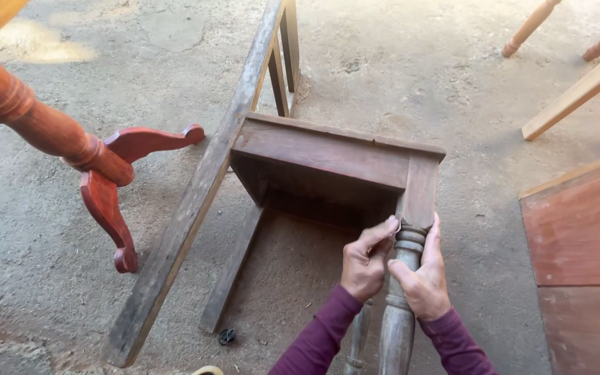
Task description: The person sands the top edge and side of a wooden stool using a piece of sandpaper. They hold the stool steady with one hand while rubbing the sandpaper back and forth with the other, focusing on the corners and flat surfaces.
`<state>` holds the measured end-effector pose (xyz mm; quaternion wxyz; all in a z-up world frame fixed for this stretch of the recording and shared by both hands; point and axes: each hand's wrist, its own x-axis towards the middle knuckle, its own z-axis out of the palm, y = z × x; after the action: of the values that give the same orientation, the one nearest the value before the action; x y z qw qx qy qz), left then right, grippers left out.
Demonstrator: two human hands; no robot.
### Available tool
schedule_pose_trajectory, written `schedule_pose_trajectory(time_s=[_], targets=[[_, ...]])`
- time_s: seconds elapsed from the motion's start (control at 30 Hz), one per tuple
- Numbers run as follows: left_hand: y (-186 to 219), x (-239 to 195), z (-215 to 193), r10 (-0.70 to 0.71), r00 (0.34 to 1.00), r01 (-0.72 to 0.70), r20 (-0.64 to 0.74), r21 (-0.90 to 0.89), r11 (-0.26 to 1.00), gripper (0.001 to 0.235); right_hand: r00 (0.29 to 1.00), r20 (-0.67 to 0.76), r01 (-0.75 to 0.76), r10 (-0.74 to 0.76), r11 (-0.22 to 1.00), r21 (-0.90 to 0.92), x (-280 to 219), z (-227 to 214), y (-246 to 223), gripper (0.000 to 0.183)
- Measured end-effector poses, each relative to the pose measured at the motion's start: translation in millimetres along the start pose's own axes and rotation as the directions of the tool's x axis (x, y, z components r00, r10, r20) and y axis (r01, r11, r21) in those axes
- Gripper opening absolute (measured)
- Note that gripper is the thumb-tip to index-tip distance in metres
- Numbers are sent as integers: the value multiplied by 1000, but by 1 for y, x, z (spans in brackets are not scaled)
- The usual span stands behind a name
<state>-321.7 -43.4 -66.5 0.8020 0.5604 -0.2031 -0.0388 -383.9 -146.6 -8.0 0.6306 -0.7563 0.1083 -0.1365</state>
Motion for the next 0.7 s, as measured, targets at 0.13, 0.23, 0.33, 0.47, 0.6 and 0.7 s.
schedule_pose_trajectory(time_s=[0.13,0.23,0.33,0.47,0.6,0.7], targets=[[-22,23,2,-8,1000,8,-17,17,1000,45,999,2,49,-49,998,-35,1,-1,1,110],[-21,21,2,-66,998,66,-19,8,998,42,1000,-9,-12,11,999,-50,-2,-3,6,111],[-14,5,0,-49,999,49,-20,12,999,41,988,-10,155,-156,984,-89,1,-4,15,108],[-12,13,3,-60,996,66,-67,99,993,36,1000,-28,6,-8,997,-71,-1,-1,3,111],[-12,39,8,-245,966,252,-86,88,964,34,999,-38,-5,3,998,-70,-2,-1,3,111],[-17,0,9,-195,976,202,-101,71,977,35,999,-19,43,-44,998,-34,0,-3,8,110]])
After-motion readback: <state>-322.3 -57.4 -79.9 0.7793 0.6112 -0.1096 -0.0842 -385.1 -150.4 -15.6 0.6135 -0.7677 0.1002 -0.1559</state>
